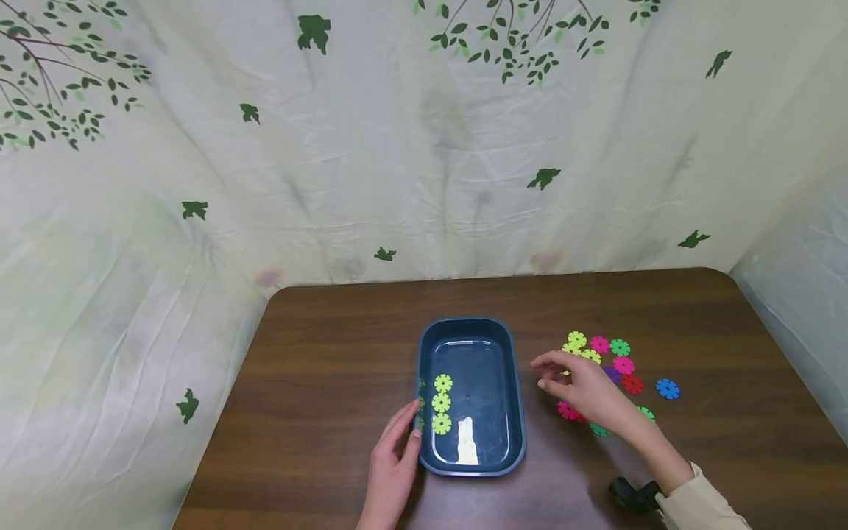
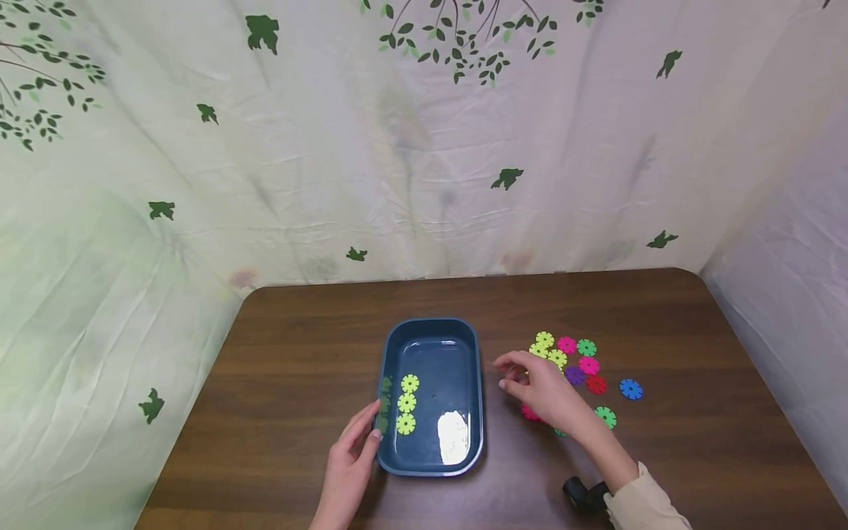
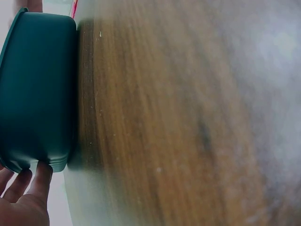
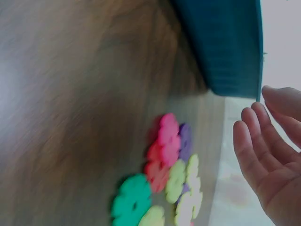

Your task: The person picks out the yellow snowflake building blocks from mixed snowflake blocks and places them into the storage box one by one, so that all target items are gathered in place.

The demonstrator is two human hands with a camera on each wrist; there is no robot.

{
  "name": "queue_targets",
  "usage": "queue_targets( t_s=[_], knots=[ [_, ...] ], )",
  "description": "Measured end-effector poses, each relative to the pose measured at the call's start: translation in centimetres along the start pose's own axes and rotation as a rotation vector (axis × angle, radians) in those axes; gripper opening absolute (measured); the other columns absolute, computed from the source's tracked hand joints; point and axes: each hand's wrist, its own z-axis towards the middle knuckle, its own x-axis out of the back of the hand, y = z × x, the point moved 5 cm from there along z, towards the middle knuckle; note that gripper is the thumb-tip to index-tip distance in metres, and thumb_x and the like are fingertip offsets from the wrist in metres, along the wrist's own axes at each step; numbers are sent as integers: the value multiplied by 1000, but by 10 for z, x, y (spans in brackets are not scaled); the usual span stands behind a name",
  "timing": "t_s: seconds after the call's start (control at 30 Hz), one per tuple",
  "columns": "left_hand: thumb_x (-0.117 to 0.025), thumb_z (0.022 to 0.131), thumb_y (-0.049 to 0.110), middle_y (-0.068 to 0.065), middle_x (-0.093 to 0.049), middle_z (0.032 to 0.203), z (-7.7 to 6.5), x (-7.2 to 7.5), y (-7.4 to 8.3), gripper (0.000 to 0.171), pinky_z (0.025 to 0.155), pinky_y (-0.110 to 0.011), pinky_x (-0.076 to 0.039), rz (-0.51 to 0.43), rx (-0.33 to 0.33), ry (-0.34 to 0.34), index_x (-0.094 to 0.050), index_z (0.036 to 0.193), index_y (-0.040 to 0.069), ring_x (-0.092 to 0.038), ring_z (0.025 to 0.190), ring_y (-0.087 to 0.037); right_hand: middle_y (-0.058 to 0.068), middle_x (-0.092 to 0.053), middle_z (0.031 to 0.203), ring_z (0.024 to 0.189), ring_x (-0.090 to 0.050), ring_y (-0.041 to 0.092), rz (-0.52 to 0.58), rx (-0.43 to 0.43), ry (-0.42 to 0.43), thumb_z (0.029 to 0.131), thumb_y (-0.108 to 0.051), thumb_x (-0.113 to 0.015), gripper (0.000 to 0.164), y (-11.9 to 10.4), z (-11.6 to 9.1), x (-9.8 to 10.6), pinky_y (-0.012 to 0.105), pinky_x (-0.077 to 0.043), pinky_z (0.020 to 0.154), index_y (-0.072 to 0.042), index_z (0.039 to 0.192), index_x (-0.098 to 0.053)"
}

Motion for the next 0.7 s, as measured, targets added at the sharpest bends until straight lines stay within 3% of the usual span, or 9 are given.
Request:
queue_targets(
  t_s=[0.2,0.43,0.7],
  knots=[
    [-59,97,4,1,-54,139,0,0,-1,42,103,-39,-43,-4,-3,5,-61,136,19,-49,130,-21,0,-65,98,88,-60,18,-48,5,24,87,-5,-74,32,14,-8,11,25,-56,70,-9,117,-67],
    [-59,97,4,3,-54,139,0,-1,-2,42,103,-37,-43,-13,-3,-4,-61,136,20,-49,130,-19,8,-67,110,91,-64,23,-61,-8,34,85,-3,-75,35,33,-16,25,24,-57,72,-6,119,-66],
    [-59,98,7,2,-53,140,0,0,-1,41,102,-39,-44,-8,11,-9,-60,136,23,-48,130,-21,12,-66,111,90,-67,26,-98,-49,66,85,-3,-75,36,54,-21,37,26,-58,66,-8,119,-67]
  ],
)
